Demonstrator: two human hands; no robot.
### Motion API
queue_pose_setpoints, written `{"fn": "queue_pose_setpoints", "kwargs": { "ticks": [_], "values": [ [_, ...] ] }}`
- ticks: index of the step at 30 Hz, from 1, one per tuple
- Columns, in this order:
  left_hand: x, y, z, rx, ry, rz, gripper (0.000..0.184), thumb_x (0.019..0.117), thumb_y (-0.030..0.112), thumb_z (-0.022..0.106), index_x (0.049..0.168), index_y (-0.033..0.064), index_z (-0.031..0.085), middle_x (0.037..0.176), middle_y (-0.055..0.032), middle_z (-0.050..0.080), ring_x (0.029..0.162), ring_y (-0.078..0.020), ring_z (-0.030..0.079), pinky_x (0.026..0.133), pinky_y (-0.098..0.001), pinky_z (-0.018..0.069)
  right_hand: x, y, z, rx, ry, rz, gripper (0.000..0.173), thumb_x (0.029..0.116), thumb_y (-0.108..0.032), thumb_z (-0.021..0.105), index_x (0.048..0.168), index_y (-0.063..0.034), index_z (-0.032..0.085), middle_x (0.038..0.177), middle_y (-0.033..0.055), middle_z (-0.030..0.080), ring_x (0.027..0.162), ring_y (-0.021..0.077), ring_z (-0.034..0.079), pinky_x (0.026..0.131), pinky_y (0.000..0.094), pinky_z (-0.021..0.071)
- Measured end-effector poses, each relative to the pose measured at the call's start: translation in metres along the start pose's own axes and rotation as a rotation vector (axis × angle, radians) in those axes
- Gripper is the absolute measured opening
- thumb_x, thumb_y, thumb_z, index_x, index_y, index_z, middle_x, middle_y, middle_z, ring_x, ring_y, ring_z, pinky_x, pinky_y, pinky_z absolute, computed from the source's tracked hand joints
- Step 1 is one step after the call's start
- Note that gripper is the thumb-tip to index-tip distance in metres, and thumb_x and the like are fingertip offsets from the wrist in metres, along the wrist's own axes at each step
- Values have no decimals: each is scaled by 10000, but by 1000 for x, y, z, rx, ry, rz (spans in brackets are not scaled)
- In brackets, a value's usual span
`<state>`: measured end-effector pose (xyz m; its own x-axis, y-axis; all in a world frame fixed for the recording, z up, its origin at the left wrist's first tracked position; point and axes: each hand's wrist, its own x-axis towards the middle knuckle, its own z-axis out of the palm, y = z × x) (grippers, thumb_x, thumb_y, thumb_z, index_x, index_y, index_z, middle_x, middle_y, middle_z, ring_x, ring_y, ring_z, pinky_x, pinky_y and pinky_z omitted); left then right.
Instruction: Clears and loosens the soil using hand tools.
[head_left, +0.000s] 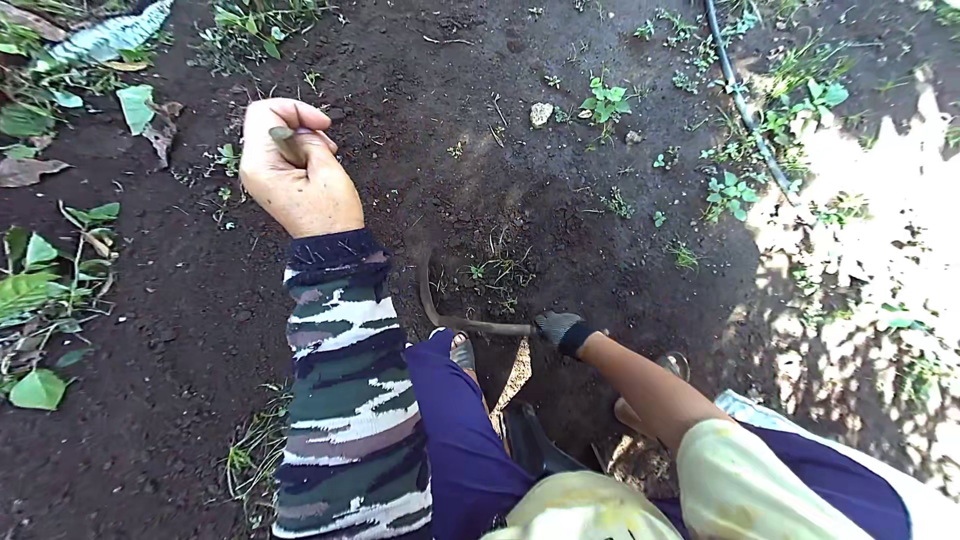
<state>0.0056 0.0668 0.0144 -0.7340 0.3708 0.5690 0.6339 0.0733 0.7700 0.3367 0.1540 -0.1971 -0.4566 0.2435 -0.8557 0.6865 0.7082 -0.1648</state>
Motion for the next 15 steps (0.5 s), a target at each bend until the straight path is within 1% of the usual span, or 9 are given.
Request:
{"fn": "queue_pose_setpoints", "kwargs": {
  "ticks": [2, 4, 6, 9, 11, 12, 15],
  "values": [
    [-2, 4, 4, -5, -27, 17, 196, 996, 54, 470, 1054, 13, 653, 843, 47, 625, 704, 34, 565, 650, -168, 470, -12, 31, 12, 9, -26, 59, 445, 1070, -263, 525, 1461, -52, 517, 1415, 278, 571, 1292, 477, 569, 1031, 693, 454],
    [-3, 7, 5, -39, -30, 39, 189, 998, 46, 472, 1040, 15, 653, 859, 48, 632, 725, 39, 572, 665, -161, 476, -32, 73, 18, 16, -23, 154, 435, 1078, -283, 504, 1453, -65, 530, 1417, 269, 574, 1294, 473, 569, 1027, 698, 457],
    [-4, 7, 3, -78, -21, 73, 179, 995, 33, 473, 1032, 18, 648, 863, 57, 632, 730, 41, 576, 665, -161, 482, -55, 114, 16, 3, -21, 241, 437, 1077, -282, 509, 1457, -67, 525, 1433, 264, 562, 1300, 474, 564, 1028, 696, 455],
    [-3, 7, 1, -162, 12, 96, 160, 1007, 26, 484, 1038, 40, 641, 860, 73, 635, 712, 23, 577, 624, -175, 475, -85, 153, 3, -23, 2, 304, 447, 1068, -310, 529, 1443, -67, 529, 1415, 246, 584, 1273, 463, 588, 1017, 686, 464],
    [-4, 13, -1, -228, 30, 93, 142, 1017, 21, 493, 1049, 59, 625, 866, 90, 636, 690, 20, 568, 583, -175, 459, -95, 156, -15, 39, 53, 313, 470, 1074, -370, 509, 1437, -72, 529, 1376, 233, 617, 1270, 437, 599, 1042, 662, 453],
    [-5, 17, -1, -249, 30, 90, 137, 1021, 23, 492, 1056, 71, 616, 868, 102, 634, 680, 23, 562, 567, -172, 452, -97, 151, -28, 107, 106, 308, 491, 1078, -391, 499, 1444, -64, 524, 1358, 243, 626, 1272, 435, 598, 1056, 657, 443],
    [-10, 30, 0, -306, 11, 68, 142, 1018, 22, 494, 1060, 104, 602, 846, 125, 623, 640, 19, 544, 532, -171, 438, -74, 134, -72, 341, 327, 299, 542, 1093, -442, 434, 1444, -41, 533, 1331, 267, 631, 1263, 435, 600, 1079, 635, 439]
  ]
}}
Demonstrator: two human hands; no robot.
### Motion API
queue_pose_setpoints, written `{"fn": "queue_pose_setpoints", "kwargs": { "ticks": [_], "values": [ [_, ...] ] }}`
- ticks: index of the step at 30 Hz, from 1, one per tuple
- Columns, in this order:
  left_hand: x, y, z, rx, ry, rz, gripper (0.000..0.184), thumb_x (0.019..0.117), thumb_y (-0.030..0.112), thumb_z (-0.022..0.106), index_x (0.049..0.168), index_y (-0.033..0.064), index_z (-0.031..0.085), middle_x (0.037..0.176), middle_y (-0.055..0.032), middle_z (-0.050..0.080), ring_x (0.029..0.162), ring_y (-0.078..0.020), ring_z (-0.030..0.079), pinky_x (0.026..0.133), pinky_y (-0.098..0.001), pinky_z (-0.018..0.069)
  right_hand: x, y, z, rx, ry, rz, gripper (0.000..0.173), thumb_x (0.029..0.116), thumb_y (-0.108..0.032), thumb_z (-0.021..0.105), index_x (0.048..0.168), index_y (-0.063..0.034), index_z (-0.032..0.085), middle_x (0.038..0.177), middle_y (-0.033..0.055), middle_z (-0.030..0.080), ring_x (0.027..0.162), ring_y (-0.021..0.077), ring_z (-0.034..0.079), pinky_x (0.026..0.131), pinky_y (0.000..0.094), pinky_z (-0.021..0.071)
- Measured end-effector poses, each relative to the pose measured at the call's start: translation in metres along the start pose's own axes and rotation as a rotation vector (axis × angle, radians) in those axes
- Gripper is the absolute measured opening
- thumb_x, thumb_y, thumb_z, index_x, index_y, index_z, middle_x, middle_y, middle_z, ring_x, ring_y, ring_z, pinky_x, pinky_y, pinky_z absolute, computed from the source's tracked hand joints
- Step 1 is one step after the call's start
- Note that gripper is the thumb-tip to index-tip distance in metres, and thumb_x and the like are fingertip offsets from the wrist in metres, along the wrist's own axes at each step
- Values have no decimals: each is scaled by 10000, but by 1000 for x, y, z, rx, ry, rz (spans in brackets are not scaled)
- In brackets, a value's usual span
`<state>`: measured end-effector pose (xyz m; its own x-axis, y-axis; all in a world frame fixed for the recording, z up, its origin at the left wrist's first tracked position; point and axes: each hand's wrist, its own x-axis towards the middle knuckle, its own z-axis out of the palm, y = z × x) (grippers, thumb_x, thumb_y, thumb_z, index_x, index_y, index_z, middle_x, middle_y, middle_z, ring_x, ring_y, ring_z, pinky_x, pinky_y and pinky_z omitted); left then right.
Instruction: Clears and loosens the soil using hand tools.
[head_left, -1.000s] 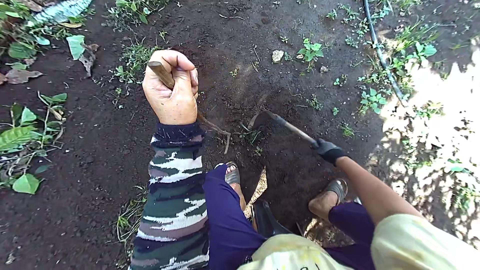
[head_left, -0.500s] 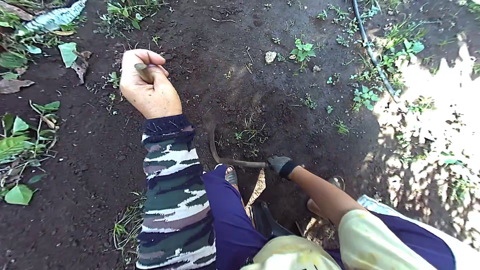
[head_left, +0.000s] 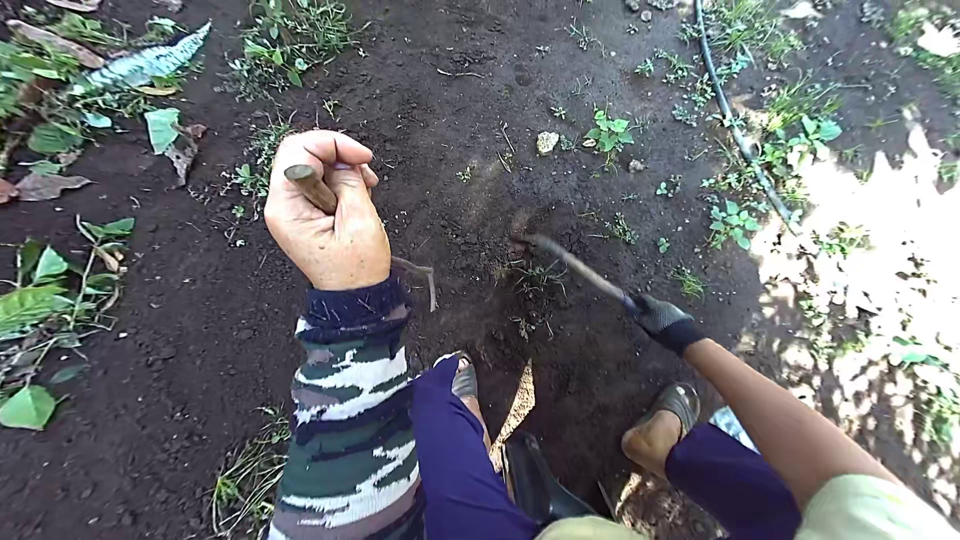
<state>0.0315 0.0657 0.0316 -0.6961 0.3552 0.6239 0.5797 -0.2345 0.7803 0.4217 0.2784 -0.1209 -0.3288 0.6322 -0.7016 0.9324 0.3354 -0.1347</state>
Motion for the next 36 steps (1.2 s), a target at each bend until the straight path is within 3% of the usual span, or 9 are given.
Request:
{"fn": "queue_pose_setpoints", "kwargs": {
  "ticks": [4, 9, 12, 13, 18, 23, 26, 31, 36],
  "values": [
    [-7, -3, 2, -60, -63, -72, 142, 1013, 25, 515, 1061, 124, 604, 817, 123, 624, 607, -1, 539, 514, -174, 445, 77, -65, -22, 439, 280, -21, 587, 1104, -496, 360, 1348, -19, 599, 1174, 271, 680, 1066, 424, 675, 948, 633, 519],
    [-10, -10, 1, -123, -99, -80, 165, 1007, 49, 508, 1057, 169, 610, 849, 109, 642, 585, -2, 522, 488, -153, 429, 169, -181, 5, 1157, 379, 4, 511, 1092, -376, 475, 1512, -89, 416, 1059, 207, 641, 783, 304, 645, 693, 502, 574],
    [-7, -19, -3, -141, -64, -55, 186, 991, 33, 527, 1066, 175, 620, 869, 89, 667, 574, -8, 535, 467, -150, 428, 181, -186, 81, 888, 270, 124, 530, 1109, -266, 434, 1543, 32, 374, 1467, 283, 526, 1309, 381, 573, 1108, 520, 461],
    [-5, -22, -5, -142, -43, -58, 182, 991, 35, 535, 1058, 179, 623, 858, 81, 670, 569, -13, 537, 465, -152, 429, 173, -172, 105, 807, 219, 132, 526, 1107, -251, 440, 1541, 40, 378, 1499, 288, 495, 1359, 389, 535, 1146, 524, 428],
    [-2, -39, -31, -176, -43, -104, 86, 1024, 108, 569, 977, 151, 627, 772, 39, 617, 543, -45, 504, 464, -174, 418, 144, -121, 99, 836, 186, 214, 511, 1098, -309, 473, 1508, -6, 435, 1348, 274, 607, 1186, 391, 633, 1022, 567, 500],
    [0, -44, -44, -174, -132, -97, 116, 1017, 115, 584, 929, 156, 647, 764, 34, 625, 530, -42, 500, 462, -175, 415, 207, -181, 36, 1065, 283, 143, 497, 1122, -319, 410, 1515, -15, 410, 1181, 249, 651, 943, 342, 671, 853, 514, 560],
    [3, -46, -47, -185, -124, -91, 105, 1008, 103, 606, 918, 145, 640, 769, 16, 636, 520, -46, 503, 453, -175, 418, 226, -212, 73, 998, 179, 168, 510, 1121, -306, 383, 1524, 5, 407, 1329, 274, 615, 1114, 377, 670, 972, 540, 543],
    [2, -43, -45, -171, -136, -110, 102, 992, 113, 621, 903, 157, 646, 777, 22, 640, 530, -39, 513, 460, -169, 425, 164, -173, 122, 1058, -15, 203, 472, 1119, -351, 411, 1485, -56, 438, 964, 203, 627, 699, 293, 612, 652, 482, 550],
    [-3, -28, -44, -203, -233, -182, 118, 988, 130, 646, 870, 136, 639, 807, -2, 651, 582, -63, 571, 513, -185, 473, 215, -171, 34, 1073, 207, 20, 509, 1101, -324, 457, 1534, -70, 373, 1033, 216, 649, 765, 299, 644, 709, 499, 572]
  ]
}}
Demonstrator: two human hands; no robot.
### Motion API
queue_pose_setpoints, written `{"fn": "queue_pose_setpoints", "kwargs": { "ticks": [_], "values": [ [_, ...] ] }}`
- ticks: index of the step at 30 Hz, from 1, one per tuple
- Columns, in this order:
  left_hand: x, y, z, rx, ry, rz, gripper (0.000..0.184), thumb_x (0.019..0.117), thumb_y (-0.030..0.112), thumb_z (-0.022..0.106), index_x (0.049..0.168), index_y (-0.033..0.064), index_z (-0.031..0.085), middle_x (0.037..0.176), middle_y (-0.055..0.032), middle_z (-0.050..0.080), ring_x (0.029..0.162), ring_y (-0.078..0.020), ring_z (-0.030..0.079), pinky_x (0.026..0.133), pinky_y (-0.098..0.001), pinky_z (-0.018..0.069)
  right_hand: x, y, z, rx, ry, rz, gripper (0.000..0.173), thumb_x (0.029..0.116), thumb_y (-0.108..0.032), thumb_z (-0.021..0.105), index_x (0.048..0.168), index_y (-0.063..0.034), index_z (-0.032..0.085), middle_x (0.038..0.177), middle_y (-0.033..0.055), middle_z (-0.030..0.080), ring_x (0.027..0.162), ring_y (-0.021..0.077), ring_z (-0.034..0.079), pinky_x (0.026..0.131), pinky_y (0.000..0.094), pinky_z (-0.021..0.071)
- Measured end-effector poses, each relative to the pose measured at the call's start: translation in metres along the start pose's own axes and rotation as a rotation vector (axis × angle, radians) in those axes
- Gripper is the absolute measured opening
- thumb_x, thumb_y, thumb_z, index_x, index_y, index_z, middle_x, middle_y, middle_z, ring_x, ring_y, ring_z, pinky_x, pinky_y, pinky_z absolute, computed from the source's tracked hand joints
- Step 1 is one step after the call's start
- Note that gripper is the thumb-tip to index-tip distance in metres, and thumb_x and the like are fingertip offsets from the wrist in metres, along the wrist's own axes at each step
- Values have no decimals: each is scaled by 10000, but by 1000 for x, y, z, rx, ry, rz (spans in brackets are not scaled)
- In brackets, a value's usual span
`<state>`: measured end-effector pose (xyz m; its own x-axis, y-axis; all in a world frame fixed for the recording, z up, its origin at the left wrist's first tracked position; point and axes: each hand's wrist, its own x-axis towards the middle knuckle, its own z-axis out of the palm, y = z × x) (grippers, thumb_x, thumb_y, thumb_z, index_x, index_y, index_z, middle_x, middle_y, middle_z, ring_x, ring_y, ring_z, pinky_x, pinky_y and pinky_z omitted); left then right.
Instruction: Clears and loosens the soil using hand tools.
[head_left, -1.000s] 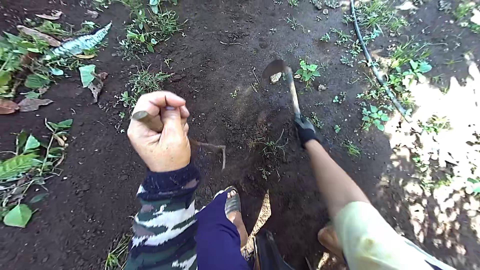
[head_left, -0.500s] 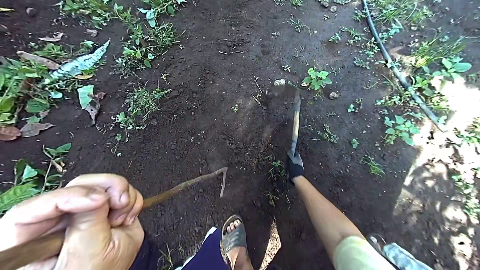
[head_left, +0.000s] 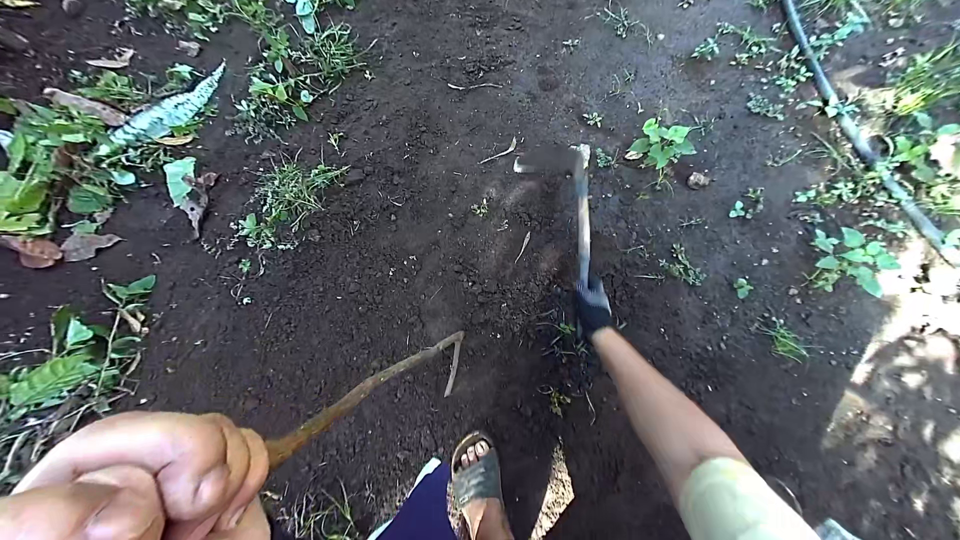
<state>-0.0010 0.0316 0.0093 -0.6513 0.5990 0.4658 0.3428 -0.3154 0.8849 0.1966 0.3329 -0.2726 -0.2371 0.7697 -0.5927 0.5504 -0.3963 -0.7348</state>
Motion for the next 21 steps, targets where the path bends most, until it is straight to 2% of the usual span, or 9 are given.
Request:
{"fn": "queue_pose_setpoints", "kwargs": {
  "ticks": [3, 5, 7, 9, 11, 12, 15, 18, 21],
  "values": [
    [3, 4, 5, 6, 4, -35, 125, 987, 130, 642, 862, 120, 643, 796, -10, 660, 581, -73, 582, 515, -197, 481, 60, -73, 37, 117, 94, -68, 598, 1103, -320, 430, 1636, -198, 189, 1065, 213, 627, 734, 305, 615, 643, 507, 552],
    [6, 5, 7, 23, -12, -50, 118, 995, 129, 626, 879, 125, 650, 794, -3, 664, 585, -68, 588, 520, -195, 485, 70, -95, 61, -22, 117, -67, 611, 1108, -255, 426, 1646, -127, 168, 1367, 267, 588, 1090, 396, 664, 915, 578, 545],
    [9, 4, 9, -3, -27, -42, 121, 976, 86, 606, 870, 115, 655, 798, -15, 662, 592, -78, 589, 524, -200, 481, 60, -57, 73, -185, 32, -69, 616, 1114, -242, 399, 1651, -85, 140, 1532, 271, 469, 1297, 411, 584, 1068, 588, 480],
    [13, 2, 11, -24, -19, -28, 129, 968, 75, 610, 853, 115, 650, 790, -16, 660, 586, -77, 580, 521, -200, 471, 39, -1, 64, -207, -52, -13, 588, 1113, -277, 400, 1644, -119, 205, 1436, 257, 558, 1156, 370, 652, 981, 566, 529],
    [13, -1, 5, -10, -18, -41, 120, 989, 103, 598, 882, 125, 648, 792, 1, 656, 586, -67, 575, 524, -196, 471, 10, 36, 39, -140, -128, 99, 585, 1107, -286, 423, 1645, -191, 214, 1150, 224, 636, 810, 306, 634, 722, 509, 547],
    [12, -2, 1, -3, -13, -53, 114, 1003, 119, 588, 904, 127, 644, 776, 11, 649, 577, -63, 570, 522, -198, 473, 0, 39, 23, -110, -153, 122, 587, 1106, -287, 431, 1645, -211, 212, 1075, 208, 629, 739, 287, 606, 669, 491, 536],
    [11, -3, -3, -26, 9, -86, 117, 1010, 112, 577, 904, 114, 628, 721, 4, 628, 549, -82, 564, 512, -222, 480, 12, 16, -1, -63, -129, 42, 653, 1089, -323, 484, 1660, -250, 176, 1166, 227, 652, 795, 304, 649, 719, 511, 567],
    [11, -2, 5, -12, -30, -43, 127, 991, 105, 582, 877, 120, 637, 747, 4, 638, 560, -74, 565, 507, -206, 469, 48, -41, 39, 129, -5, -12, 659, 1092, -312, 454, 1660, -315, 118, 1020, 183, 617, 654, 261, 565, 575, 471, 520],
    [12, -7, 6, 10, -20, 42, 108, 976, 115, 627, 873, 144, 643, 779, 9, 645, 556, -51, 547, 488, -175, 445, 55, -57, 88, -5, 20, -41, 633, 1108, -297, 423, 1664, -225, 127, 1306, 257, 626, 997, 402, 676, 847, 604, 555]
  ]
}}
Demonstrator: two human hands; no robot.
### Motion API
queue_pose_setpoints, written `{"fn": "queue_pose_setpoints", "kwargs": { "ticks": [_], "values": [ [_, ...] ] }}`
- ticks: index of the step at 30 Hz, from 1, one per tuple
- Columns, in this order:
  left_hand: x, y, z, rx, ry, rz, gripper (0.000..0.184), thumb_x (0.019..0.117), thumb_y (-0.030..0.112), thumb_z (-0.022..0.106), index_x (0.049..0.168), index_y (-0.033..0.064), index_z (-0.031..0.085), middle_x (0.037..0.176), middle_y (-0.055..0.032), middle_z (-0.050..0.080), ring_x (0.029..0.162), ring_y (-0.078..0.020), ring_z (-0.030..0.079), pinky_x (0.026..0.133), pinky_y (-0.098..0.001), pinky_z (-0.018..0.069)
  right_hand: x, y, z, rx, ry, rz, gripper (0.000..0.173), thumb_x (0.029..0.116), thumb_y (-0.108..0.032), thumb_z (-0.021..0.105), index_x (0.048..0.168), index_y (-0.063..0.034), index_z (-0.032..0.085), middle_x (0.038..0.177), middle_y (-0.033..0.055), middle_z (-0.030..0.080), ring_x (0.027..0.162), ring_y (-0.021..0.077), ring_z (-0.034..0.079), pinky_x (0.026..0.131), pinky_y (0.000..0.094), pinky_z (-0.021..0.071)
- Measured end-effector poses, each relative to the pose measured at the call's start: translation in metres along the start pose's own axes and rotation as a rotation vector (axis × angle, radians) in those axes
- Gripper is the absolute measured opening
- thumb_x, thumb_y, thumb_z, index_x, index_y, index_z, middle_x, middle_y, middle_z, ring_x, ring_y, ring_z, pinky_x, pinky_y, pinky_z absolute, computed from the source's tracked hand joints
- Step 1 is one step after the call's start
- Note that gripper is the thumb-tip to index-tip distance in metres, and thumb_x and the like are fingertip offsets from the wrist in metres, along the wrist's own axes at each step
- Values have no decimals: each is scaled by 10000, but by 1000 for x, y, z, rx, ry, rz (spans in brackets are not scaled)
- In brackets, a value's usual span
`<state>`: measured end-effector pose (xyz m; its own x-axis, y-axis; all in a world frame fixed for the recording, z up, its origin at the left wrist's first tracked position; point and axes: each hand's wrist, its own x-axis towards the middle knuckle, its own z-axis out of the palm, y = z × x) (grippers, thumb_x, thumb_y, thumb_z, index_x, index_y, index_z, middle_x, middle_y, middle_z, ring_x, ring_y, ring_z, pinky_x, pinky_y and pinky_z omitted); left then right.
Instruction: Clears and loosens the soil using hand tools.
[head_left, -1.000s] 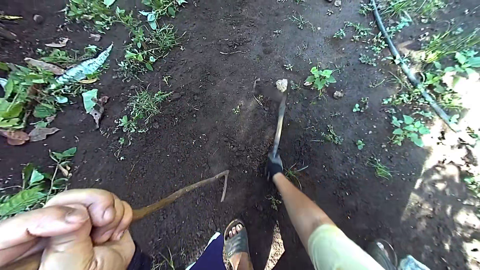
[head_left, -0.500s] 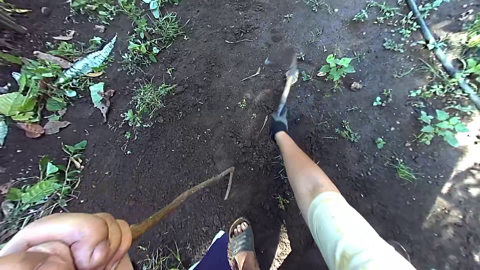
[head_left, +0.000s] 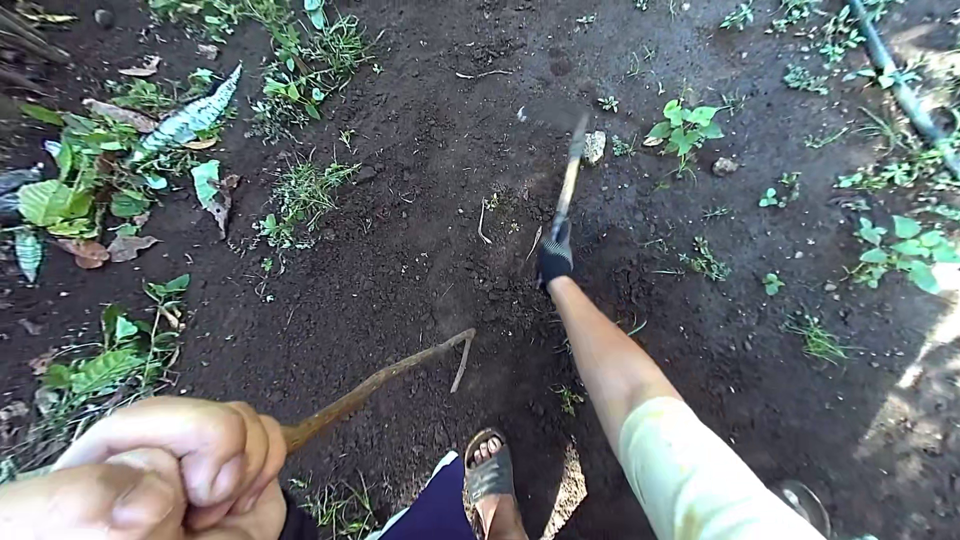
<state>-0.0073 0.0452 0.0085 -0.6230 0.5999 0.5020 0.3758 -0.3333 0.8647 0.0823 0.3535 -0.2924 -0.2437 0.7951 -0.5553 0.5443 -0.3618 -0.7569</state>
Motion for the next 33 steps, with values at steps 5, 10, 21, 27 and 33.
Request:
{"fn": "queue_pose_setpoints", "kwargs": {
  "ticks": [5, 10, 21, 27, 33],
  "values": [
    [2, -8, -14, 2, 79, 44, 89, 970, 127, 661, 889, 162, 649, 766, 10, 640, 537, -50, 530, 468, -177, 438, -42, 75, -31, -416, -254, 51, 646, 1104, -296, 447, 1667, -181, 153, 1512, 228, 523, 1363, 389, 546, 1131, 584, 412],
    [-5, -6, -17, -8, 91, 37, 119, 972, 113, 652, 866, 156, 621, 759, 5, 629, 535, -55, 528, 469, -179, 441, -35, 42, -42, -230, -139, -33, 660, 1092, -283, 476, 1669, -210, 163, 1457, 258, 553, 1240, 428, 609, 1026, 629, 476],
    [-4, -1, 5, 11, -18, 57, 110, 991, 144, 620, 892, 157, 665, 754, 30, 632, 568, -41, 533, 500, -175, 432, -43, 43, -22, -559, -446, -36, 648, 1098, -311, 458, 1669, -230, 163, 1528, 210, 512, 1396, 384, 514, 1156, 592, 389],
    [-4, 0, 6, 9, -3, 59, 104, 961, 121, 654, 861, 148, 650, 719, 14, 616, 545, -65, 526, 487, -196, 431, -24, 12, -9, -217, -171, -67, 682, 1085, -277, 494, 1672, -248, 147, 1504, 238, 520, 1293, 434, 576, 1051, 661, 447],
    [8, -1, 28, -13, -33, 65, 117, 1023, 212, 623, 924, 196, 683, 772, 59, 641, 588, -13, 527, 512, -155, 419, -62, 77, -10, -545, -331, 19, 674, 1102, -298, 420, 1674, -186, 83, 1481, 231, 551, 1331, 392, 574, 1119, 574, 437]
  ]
}}
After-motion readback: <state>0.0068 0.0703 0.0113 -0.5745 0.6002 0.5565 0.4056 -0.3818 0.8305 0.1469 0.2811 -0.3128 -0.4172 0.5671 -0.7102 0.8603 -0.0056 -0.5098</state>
